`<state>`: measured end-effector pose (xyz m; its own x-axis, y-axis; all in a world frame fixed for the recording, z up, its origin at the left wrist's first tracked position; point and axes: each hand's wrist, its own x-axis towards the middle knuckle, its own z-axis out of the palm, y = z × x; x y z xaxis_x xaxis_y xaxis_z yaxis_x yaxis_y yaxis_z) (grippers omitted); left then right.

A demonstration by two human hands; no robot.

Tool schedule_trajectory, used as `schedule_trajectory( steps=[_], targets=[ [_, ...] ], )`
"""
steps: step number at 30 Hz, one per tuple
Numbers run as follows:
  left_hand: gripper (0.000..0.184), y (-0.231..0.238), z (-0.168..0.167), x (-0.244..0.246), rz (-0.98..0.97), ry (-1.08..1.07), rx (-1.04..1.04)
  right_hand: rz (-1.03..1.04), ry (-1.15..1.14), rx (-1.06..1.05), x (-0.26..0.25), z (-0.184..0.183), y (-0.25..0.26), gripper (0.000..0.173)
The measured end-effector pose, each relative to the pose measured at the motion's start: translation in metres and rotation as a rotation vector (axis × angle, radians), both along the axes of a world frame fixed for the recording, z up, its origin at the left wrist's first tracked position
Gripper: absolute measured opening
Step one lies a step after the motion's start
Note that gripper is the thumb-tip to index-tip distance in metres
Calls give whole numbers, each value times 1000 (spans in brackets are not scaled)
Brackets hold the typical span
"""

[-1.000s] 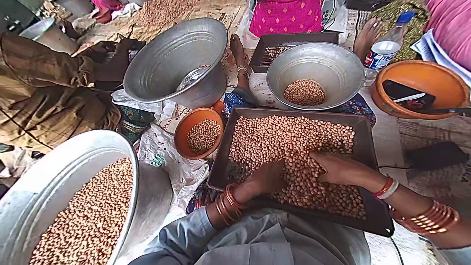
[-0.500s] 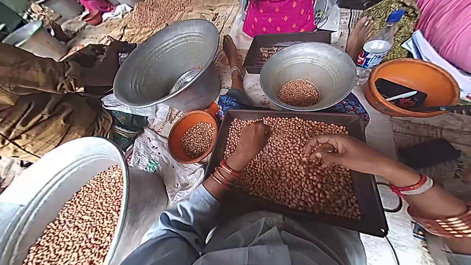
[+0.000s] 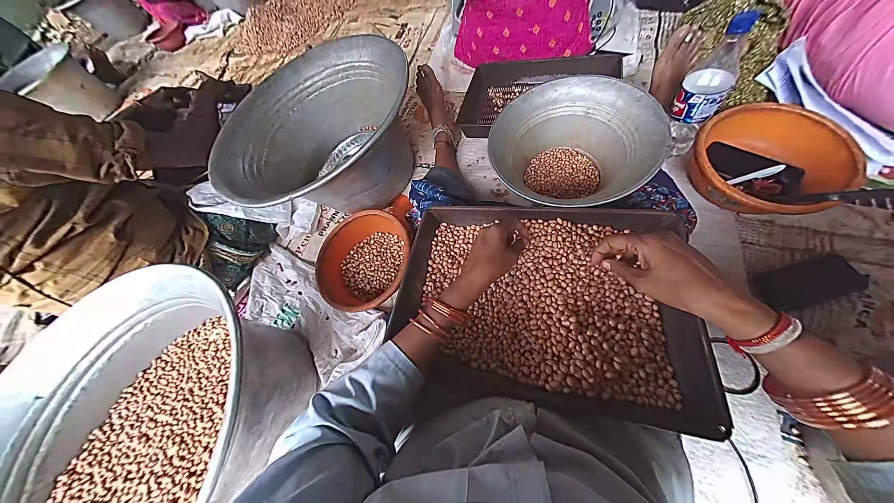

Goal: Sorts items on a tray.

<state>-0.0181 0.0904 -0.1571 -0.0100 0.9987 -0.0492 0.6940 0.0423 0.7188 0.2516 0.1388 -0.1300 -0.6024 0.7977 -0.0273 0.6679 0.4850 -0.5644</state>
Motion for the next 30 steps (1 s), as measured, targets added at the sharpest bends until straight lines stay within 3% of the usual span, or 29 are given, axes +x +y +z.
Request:
schedule_trajectory(
  steps=[4,7,10,13,17,20,24,26,28,30],
  targets=[
    [18,7,-11,15,-70,149,83,-29,-51,86,-1,-7,1,13],
    [16,8,-15,15,-71,136,70,16,-104,113,-7,-15,-2,12],
    [14,6,-11,0,-5,-65,-31,81,-125,162,-16,-24,-10,12],
    [21,0,-12,-23,126,-462,-149,112,-193,180,-22,-33,-17,16],
    [32,1,-12,-30,216,-586,-199,111,-207,177,-27,-37,-18,17],
    [31,6,-18,-19,35,-483,-269,106,-208,134,-28,-35,-16,14],
    [28,8,13,-9,-335,-105,-495,101,-289,50,-26,-27,-15,13],
    [26,14,7,-16,-535,1,-520,85,-324,5,-23,-20,-11,13],
    [23,13,2,-18,-508,17,-444,46,-312,-46,-19,-16,-4,10],
    [16,7,6,-11,-297,64,-275,16,-271,-39,-14,-18,3,6]
  ],
)
